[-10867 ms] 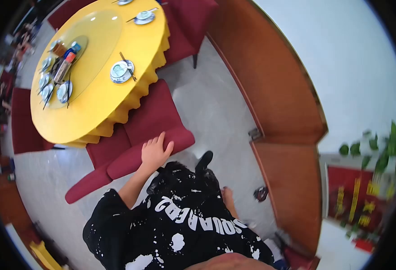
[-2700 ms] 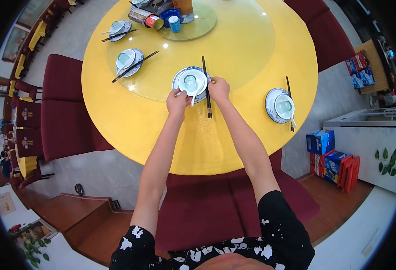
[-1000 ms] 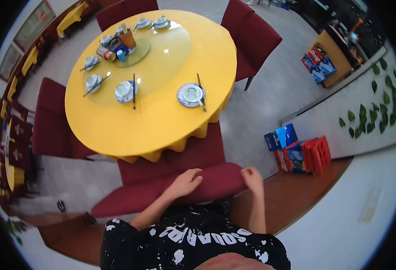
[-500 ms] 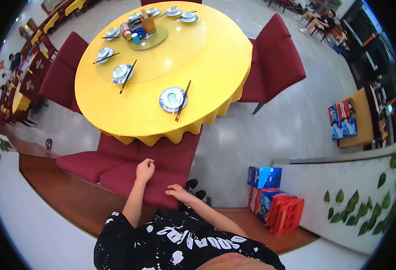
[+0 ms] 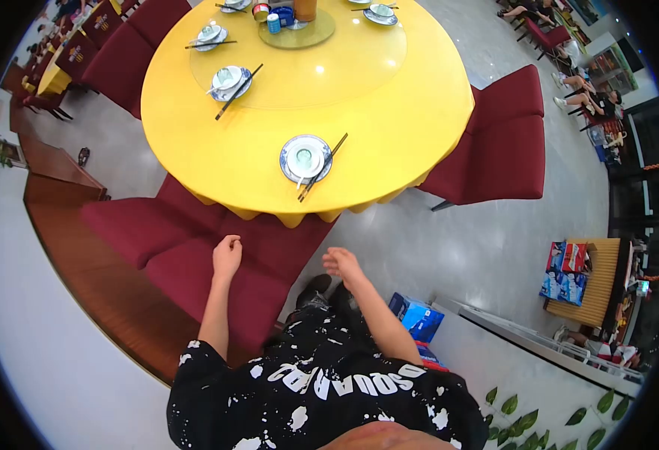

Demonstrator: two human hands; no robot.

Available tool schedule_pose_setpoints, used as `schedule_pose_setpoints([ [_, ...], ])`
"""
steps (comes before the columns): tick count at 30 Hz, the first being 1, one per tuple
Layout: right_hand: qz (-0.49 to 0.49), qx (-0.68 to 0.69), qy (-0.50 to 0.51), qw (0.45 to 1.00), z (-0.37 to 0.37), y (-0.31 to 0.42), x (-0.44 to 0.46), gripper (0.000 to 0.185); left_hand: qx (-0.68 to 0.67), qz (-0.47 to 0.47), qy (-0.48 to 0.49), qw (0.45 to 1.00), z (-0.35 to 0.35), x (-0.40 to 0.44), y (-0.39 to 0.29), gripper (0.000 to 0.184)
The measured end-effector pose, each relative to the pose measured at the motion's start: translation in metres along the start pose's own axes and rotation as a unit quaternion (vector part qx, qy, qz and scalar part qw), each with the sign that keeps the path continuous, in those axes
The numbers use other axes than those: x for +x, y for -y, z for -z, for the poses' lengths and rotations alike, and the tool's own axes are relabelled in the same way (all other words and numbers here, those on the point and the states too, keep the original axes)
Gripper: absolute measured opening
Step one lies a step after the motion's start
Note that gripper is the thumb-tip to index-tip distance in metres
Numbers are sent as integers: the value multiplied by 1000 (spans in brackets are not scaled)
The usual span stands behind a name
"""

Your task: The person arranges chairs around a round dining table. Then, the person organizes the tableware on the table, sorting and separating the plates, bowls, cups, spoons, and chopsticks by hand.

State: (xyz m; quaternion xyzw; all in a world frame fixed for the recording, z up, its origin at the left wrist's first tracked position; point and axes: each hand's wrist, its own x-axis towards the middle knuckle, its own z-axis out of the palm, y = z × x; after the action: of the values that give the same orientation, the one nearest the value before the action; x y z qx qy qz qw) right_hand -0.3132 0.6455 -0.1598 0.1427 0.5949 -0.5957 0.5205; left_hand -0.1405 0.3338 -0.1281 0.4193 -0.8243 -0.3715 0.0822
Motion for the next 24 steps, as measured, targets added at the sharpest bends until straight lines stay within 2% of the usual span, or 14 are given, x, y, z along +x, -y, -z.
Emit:
schedule_pose_setpoints([
  [4, 84, 78, 11, 993, -2, 81, 66, 43, -88, 4, -20, 996, -56, 59, -34, 29],
  [8, 116, 95, 43, 988, -12, 132, 152, 51, -240, 64, 31, 968, -124, 164, -62, 39],
  [10, 108, 57, 68, 990, -16, 153, 176, 51, -303, 145, 50, 941, -150, 197, -79, 43],
  [11, 84, 39, 33, 995, -18, 157, 192, 55, -314, 166, 50, 933, -162, 212, -82, 41],
  [12, 47, 33, 63, 996, -12, 172, 197, 55, -326, 187, 50, 925, -175, 227, -85, 39],
  [15, 10, 35, 76, 996, 1, 208, 185, 52, -283, 249, 44, 925, -181, 226, -110, 36],
  [16, 19, 5, 74, 997, 5, 217, 186, 50, -269, 276, 49, 921, -171, 218, -138, 35],
  [20, 94, -149, 55, 983, 19, 229, 204, 47, -282, 322, 29, 903, -175, 198, -150, 31],
  [24, 192, -312, 7, 930, 36, 249, 216, 45, -349, 333, -32, 875, -199, 188, -166, 30],
])
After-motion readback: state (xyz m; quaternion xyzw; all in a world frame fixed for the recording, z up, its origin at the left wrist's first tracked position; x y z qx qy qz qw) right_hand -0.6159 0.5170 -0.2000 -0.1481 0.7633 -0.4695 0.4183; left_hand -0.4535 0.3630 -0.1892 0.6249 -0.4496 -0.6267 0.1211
